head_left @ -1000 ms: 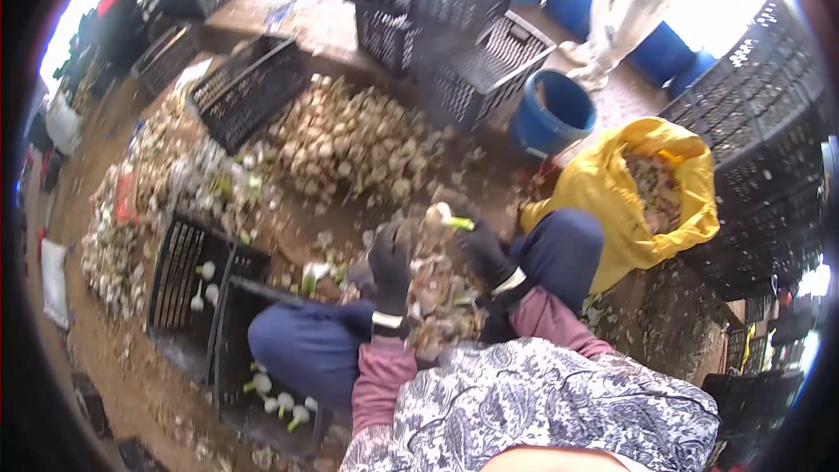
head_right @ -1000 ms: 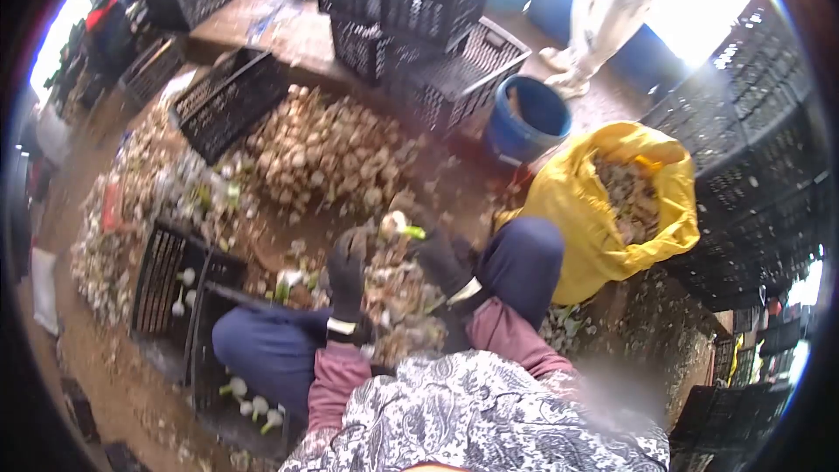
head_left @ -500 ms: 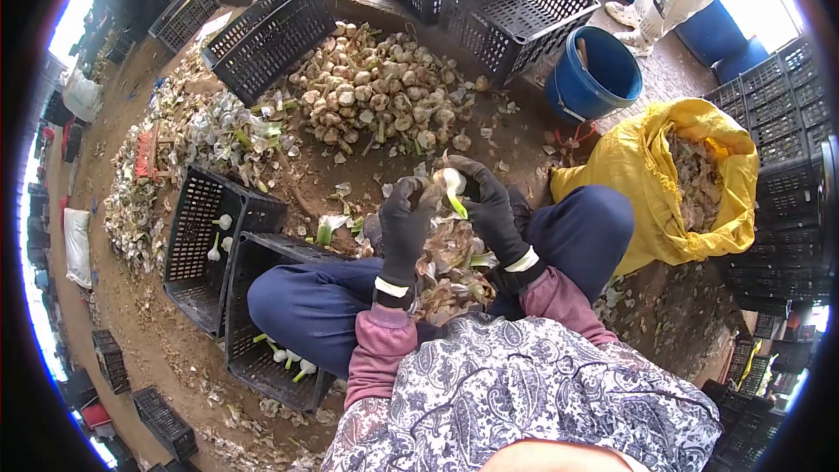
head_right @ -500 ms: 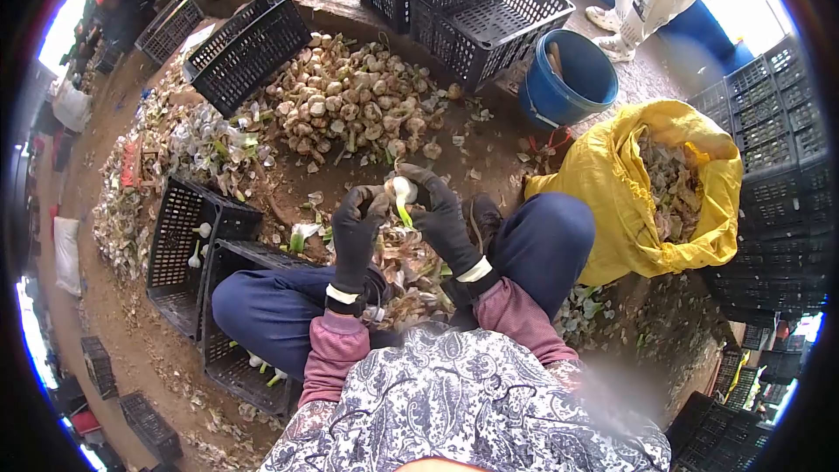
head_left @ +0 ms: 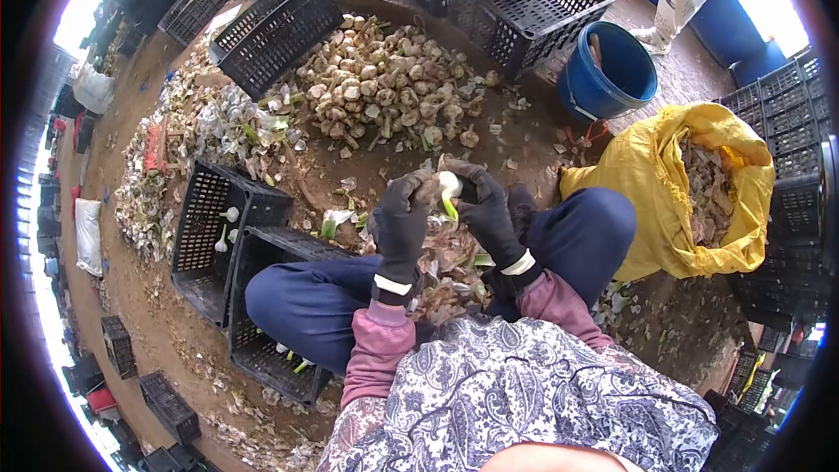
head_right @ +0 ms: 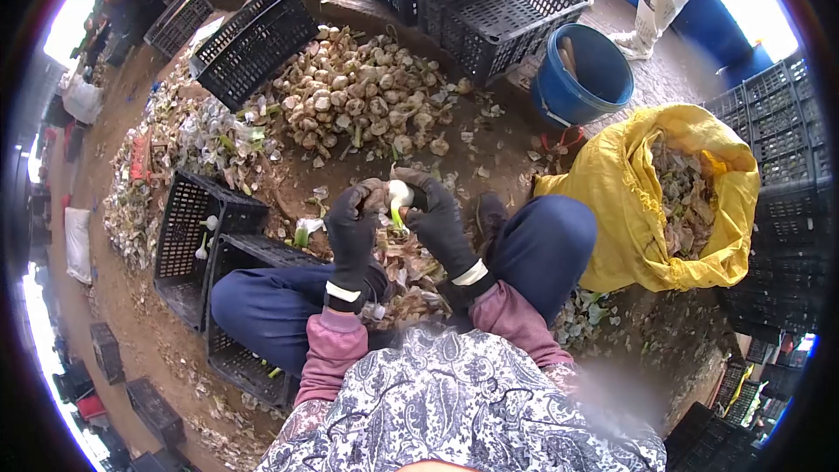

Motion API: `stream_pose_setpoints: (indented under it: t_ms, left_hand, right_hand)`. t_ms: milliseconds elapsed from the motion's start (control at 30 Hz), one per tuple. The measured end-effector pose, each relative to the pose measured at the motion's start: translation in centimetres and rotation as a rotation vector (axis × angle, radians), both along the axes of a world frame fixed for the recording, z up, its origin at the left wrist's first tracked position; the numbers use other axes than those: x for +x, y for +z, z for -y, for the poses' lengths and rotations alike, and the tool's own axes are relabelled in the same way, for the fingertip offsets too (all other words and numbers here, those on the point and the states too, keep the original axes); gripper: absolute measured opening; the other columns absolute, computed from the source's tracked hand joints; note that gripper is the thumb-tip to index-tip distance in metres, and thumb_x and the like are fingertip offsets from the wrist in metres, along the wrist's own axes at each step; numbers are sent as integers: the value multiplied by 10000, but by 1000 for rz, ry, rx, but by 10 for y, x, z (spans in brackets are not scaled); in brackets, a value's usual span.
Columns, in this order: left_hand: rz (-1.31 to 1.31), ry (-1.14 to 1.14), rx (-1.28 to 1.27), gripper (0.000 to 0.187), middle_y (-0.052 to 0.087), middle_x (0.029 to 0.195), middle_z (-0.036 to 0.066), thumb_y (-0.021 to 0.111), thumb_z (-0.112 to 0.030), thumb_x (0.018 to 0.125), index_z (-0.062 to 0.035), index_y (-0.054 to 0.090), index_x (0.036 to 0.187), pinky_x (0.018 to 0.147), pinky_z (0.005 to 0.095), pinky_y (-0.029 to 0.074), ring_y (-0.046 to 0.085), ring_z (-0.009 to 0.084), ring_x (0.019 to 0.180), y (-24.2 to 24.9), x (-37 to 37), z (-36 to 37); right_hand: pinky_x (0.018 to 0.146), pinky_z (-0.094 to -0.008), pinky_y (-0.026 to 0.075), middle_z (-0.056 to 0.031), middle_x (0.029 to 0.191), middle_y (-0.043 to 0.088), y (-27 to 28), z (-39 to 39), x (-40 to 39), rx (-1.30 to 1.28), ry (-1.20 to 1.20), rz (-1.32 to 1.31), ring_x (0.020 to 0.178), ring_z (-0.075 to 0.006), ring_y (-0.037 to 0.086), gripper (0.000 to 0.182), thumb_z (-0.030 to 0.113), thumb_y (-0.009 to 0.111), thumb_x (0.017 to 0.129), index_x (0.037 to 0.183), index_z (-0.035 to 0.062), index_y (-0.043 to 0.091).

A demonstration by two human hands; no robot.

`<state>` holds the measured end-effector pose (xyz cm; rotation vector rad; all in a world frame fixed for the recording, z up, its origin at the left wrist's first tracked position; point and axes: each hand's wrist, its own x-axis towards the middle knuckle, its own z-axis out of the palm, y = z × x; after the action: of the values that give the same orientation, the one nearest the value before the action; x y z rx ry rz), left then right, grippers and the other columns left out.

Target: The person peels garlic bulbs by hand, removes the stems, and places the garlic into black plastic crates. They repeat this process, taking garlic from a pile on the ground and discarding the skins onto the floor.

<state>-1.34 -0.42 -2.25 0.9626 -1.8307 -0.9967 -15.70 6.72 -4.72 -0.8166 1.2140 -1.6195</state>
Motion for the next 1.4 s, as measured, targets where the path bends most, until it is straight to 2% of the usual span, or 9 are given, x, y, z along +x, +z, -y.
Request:
stream_pose_setpoints:
  t_ms: [433, 567, 700, 800, 900, 1000, 1100, 1200, 1400]
  left_hand:
    - [287, 21, -215, 222, 686, 909, 120, 769, -105, 802, -34, 674, 990, 766, 395, 531, 674, 292, 865, 0, -6, -1]
    - [-246, 10, 472, 164, 664, 815, -2, 696, -3, 795, -22, 677, 957, 620, 252, 504, 631, 84, 731, -5, -1, 4]
    - [-496, 30, 730, 90, 695, 830, 39, 653, -55, 939, -27, 682, 1020, 628, 261, 554, 659, 111, 693, -42, 3, -3]
    - [-519, -36, 884, 112, 700, 852, 40, 667, -66, 935, -25, 687, 1037, 635, 269, 554, 659, 109, 700, -42, 0, -24]
    - [-163, -84, 678, 310, 710, 974, 72, 686, -83, 905, 7, 655, 1200, 771, 280, 544, 669, 142, 839, -48, 12, -24]
    - [-69, -64, 378, 578, 661, 1219, 127, 760, -176, 871, -3, 539, 1377, 886, 324, 539, 658, 192, 1019, -3, 1, -18]
    - [-54, -247, 337, 890, 473, 1468, 139, 841, -265, 792, -49, 376, 1520, 976, 358, 504, 573, 225, 1208, 1, 4, -12]
    - [138, -145, -99, 618, 590, 1335, 149, 720, -225, 923, -41, 463, 1455, 990, 364, 487, 596, 248, 1167, -14, 2, -10]
    - [-350, -63, 579, 394, 624, 1263, 104, 517, -120, 1022, 33, 518, 1386, 938, 301, 508, 606, 180, 1095, -19, 2, -16]
  right_hand:
    - [990, -295, 505, -79, 1298, 607, -14, 1, 0, -61, 10, -16, 1148, -157, 610, 591, -73, 718, 800, 1356, -3, 529]
    - [1003, -298, 510, -82, 1303, 602, 11, -1, 1, -53, 49, 321, 1163, -176, 614, 597, 3, 767, 836, 1378, 9, 516]
    - [996, -290, 512, -80, 1305, 592, 7, 6, 1, -259, 15, 168, 1156, -184, 612, 562, 101, 683, 952, 1454, 25, 441]
    - [994, -273, 493, -73, 1305, 593, 23, 2, 3, -295, 18, 623, 1160, -152, 587, 463, 118, 561, 1033, 1466, 37, 420]
    - [890, -263, 524, -51, 1249, 625, -1, -4, -5, 15, -20, 426, 1048, -130, 620, 429, 143, 571, 1028, 1430, 32, 472]
    - [924, -281, 515, -42, 1252, 634, -28, 0, -10, -56, -85, 72, 1065, -125, 624, 513, 129, 637, 992, 1461, 36, 452]
    - [1037, -302, 459, -54, 1358, 591, -8, 2, 3, -69, 48, 127, 1202, -155, 570, 619, 81, 695, 941, 1493, 41, 420]
    - [1079, -296, 413, -77, 1437, 544, -1, 2, 7, -5, 154, -197, 1262, -133, 511, 653, 34, 703, 913, 1497, 24, 411]
    - [952, -335, 513, -107, 1329, 639, -20, -4, 10, 130, 90, -193, 1132, -150, 605, 488, 42, 709, 906, 1374, 29, 571]
